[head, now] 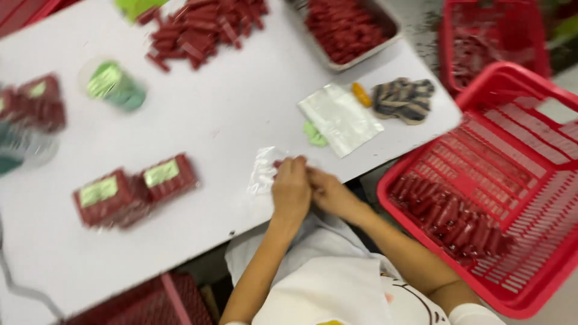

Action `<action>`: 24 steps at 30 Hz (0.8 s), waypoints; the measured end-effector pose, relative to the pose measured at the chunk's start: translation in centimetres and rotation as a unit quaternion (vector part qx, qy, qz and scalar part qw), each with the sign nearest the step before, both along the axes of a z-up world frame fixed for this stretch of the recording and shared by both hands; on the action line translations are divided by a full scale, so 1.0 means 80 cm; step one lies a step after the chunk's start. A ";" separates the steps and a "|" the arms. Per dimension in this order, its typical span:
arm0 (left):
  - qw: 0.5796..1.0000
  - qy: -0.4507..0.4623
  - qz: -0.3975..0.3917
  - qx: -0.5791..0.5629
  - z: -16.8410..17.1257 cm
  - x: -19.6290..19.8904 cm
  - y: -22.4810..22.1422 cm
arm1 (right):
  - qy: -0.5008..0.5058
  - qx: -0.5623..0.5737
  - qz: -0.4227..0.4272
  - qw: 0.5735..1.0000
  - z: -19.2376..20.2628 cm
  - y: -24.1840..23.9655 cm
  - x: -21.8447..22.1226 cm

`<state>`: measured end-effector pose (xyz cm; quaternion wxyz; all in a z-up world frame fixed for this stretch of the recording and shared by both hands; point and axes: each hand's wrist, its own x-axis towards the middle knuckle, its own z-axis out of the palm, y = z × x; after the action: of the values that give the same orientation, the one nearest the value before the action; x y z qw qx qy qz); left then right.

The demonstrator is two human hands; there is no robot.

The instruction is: The person places several sausages into a plastic bag, inserts a label, and then reaches for a new bag to repeat the process.

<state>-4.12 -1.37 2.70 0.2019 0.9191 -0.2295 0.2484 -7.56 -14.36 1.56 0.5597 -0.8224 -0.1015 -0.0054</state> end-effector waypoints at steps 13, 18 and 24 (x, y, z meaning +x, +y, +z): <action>0.953 0.115 -0.205 -0.189 0.031 -0.012 0.019 | 0.072 0.076 -0.047 0.993 -0.005 0.043 0.004; 0.917 0.164 -0.232 -0.282 0.041 0.020 0.115 | -0.009 -0.077 -0.076 0.994 -0.028 0.036 0.015; 0.910 0.383 -0.010 -0.162 -0.019 0.036 0.156 | -0.173 -0.180 -0.097 0.963 -0.058 0.035 0.054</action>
<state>-1.26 11.10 1.19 0.4225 0.8963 -0.1002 -0.0906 -3.27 -11.57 -3.05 0.3730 -0.9020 -0.1164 -0.1837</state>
